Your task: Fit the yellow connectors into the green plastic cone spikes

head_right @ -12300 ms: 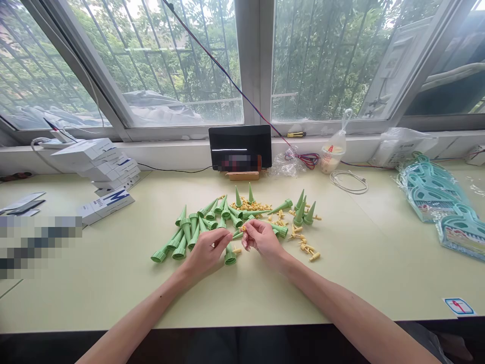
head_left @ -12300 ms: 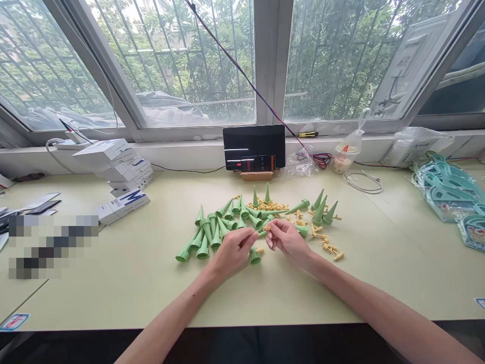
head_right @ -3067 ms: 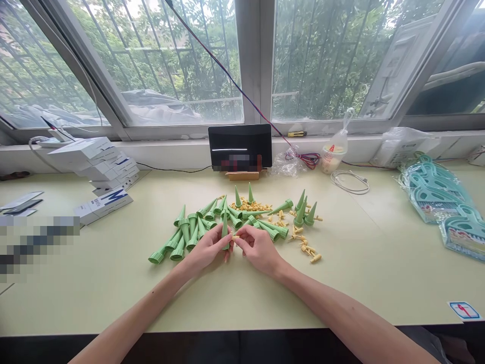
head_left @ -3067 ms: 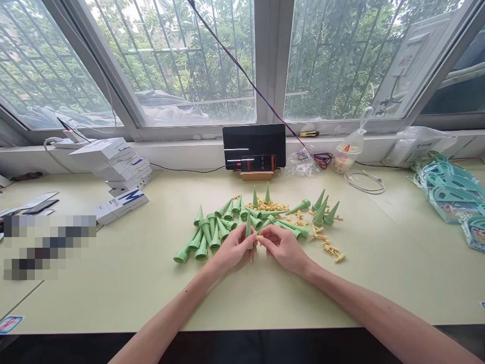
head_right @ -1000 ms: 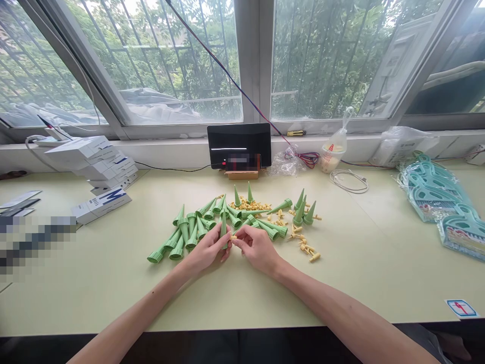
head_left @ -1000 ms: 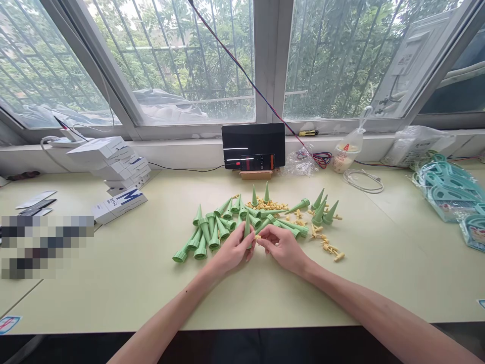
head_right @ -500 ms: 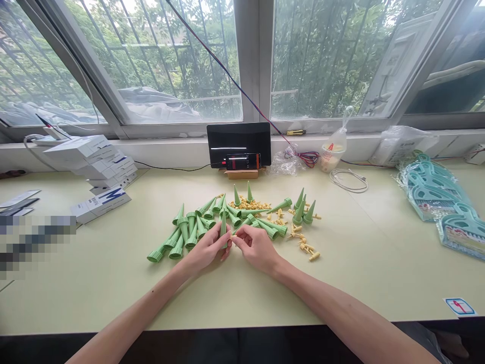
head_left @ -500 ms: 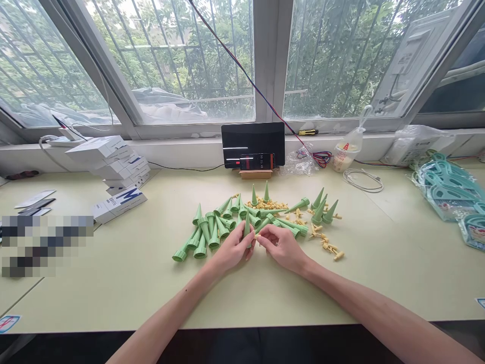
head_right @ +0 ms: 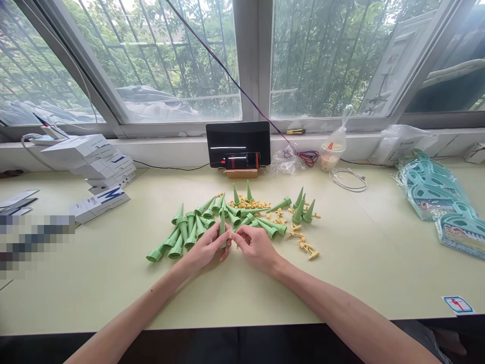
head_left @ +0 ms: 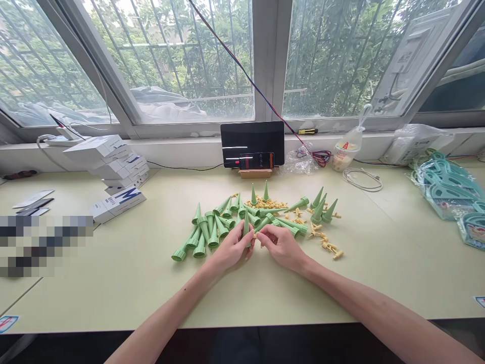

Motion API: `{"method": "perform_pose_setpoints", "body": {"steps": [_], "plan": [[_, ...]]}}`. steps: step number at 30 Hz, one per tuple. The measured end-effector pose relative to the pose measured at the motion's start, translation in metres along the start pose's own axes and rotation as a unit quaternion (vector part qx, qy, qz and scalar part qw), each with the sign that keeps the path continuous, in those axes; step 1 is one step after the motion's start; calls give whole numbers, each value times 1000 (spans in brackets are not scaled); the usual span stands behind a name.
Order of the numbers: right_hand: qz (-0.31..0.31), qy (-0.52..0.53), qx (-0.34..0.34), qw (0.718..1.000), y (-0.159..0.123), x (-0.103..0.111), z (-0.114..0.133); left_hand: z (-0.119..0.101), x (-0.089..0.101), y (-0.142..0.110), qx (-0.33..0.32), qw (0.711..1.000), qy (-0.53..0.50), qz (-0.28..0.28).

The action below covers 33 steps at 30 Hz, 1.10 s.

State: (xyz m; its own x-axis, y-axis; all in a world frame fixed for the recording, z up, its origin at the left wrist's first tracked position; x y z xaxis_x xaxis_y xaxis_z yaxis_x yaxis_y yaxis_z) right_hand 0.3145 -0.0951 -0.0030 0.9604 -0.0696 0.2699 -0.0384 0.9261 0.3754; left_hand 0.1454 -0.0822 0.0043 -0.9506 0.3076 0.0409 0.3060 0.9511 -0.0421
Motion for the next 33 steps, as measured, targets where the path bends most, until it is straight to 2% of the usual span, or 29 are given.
{"method": "perform_pose_setpoints", "body": {"steps": [9, 33], "plan": [[5, 19, -19, 1000, -1, 1, 1, -1, 0, 0, -4, 1000, -12, -9], [15, -7, 12, 1000, -2, 0, 2, -1, -1, 0, 6, 1000, -19, 0]]}}
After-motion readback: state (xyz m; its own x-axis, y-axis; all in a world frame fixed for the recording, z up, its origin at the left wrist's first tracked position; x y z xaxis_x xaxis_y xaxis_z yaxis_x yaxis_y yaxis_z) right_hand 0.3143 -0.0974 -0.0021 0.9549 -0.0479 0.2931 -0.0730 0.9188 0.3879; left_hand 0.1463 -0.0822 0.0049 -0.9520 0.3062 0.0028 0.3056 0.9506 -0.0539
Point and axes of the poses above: each hand's wrist, its own y-axis towards the middle knuckle, its own x-axis out of the back of the hand, z = x × y, the point moved 2 cm from there along y, towards the middle knuckle, and after that the axes turned 14 degrees about -z, right-handed, at the moved point
